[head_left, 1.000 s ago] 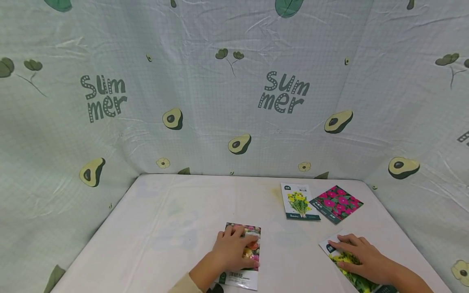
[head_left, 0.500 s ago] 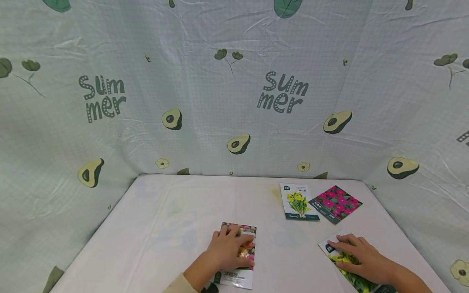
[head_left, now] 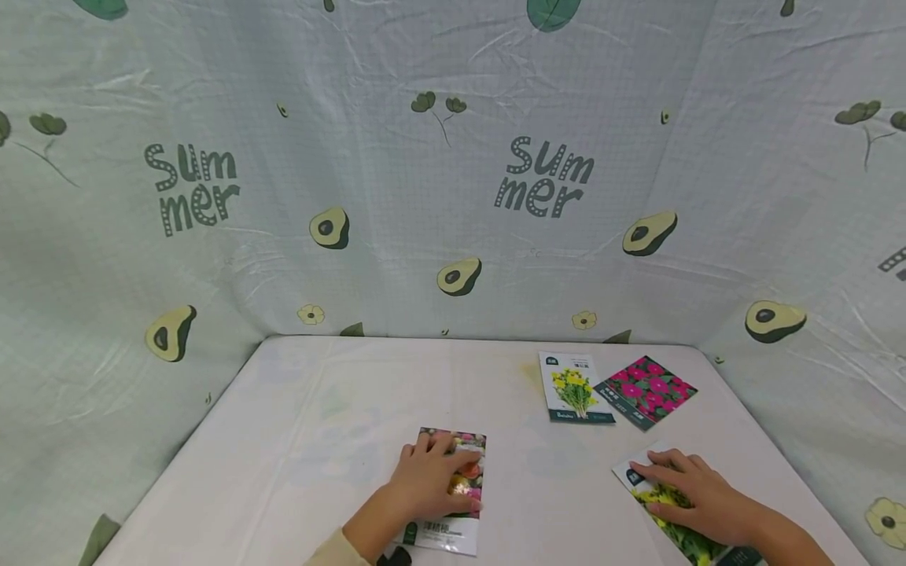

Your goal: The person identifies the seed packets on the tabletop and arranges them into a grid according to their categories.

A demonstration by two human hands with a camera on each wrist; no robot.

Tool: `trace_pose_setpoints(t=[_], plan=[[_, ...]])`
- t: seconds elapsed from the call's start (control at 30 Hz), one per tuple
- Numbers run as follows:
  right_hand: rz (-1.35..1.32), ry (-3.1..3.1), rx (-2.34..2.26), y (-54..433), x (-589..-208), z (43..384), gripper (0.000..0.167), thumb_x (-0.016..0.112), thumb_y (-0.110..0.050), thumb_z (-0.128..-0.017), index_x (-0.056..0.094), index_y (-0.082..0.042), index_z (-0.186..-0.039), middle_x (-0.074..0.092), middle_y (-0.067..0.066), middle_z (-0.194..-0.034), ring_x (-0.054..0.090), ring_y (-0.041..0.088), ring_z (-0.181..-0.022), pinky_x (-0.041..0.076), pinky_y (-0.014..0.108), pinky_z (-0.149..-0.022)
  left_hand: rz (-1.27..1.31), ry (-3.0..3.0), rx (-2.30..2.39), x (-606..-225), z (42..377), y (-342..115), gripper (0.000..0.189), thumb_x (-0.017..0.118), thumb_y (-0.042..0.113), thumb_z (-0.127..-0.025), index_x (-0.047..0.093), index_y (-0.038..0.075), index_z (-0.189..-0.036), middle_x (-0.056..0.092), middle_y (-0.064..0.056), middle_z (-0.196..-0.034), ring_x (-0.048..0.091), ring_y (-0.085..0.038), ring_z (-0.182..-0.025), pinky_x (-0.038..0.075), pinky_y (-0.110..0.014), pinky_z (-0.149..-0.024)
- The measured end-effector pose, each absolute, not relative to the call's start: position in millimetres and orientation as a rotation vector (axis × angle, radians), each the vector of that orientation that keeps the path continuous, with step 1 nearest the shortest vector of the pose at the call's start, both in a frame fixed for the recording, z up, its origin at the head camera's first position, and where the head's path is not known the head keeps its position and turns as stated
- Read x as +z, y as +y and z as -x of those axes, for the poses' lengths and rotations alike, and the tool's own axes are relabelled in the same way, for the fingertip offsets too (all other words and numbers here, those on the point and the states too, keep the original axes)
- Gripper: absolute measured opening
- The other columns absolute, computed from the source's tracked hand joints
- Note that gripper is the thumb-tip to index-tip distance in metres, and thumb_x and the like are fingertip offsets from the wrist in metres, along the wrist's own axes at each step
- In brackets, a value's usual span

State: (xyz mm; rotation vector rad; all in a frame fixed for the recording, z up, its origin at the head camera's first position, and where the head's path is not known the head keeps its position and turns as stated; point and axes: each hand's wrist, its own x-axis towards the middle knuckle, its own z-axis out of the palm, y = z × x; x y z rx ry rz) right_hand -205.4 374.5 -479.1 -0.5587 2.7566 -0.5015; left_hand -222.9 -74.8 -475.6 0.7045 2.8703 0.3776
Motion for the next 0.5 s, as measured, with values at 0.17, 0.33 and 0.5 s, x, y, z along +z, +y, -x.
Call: trace_pose_setpoints(t=[0.17, 0.33, 0.5], plan=[[0.59, 2.78, -0.494, 375.0, -479.9, 205.0, 0.06, 0.065, -0.051, -0.097, 0.053, -0.029, -0.151, 0.047, 0.022, -0.146, 0.046, 0.036, -0.119, 0.046, 0.062, -0.088, -0.713, 2.871, 0.398, -474.1, 223.5, -78.7, 0.071, 0.071, 0.071, -0.082, 0.054, 0.044, -0.145, 0.048, -0.006, -0.151, 0.042, -0.036, -0.128, 0.038, -0.057, -0.095], [0.577, 2.787, -0.478, 373.9, -479.0, 204.7, 0.061, 0.066, -0.052, -0.096, 0.053, -0.029, -0.15, 0.048, 0.022, -0.146, 0.046, 0.036, -0.119, 0.047, 0.062, -0.088, -0.725, 2.876, 0.408, -474.6, 223.7, -81.8, 0.071, 0.072, 0.07, -0.082, 0.055, 0.044, -0.145, 0.048, -0.006, -0.15, 0.042, -0.036, -0.127, 0.039, -0.057, -0.094], [0.571, 2.785, -0.475, 372.9, -477.7, 204.3, 0.061, 0.066, -0.052, -0.095, 0.053, -0.029, -0.15, 0.048, 0.022, -0.146, 0.046, 0.036, -0.119, 0.046, 0.063, -0.089, -0.727, 2.884, 0.402, -476.1, 224.0, -85.8, 0.071, 0.071, 0.071, -0.082, 0.055, 0.044, -0.145, 0.048, -0.006, -0.15, 0.042, -0.036, -0.128, 0.039, -0.058, -0.094]])
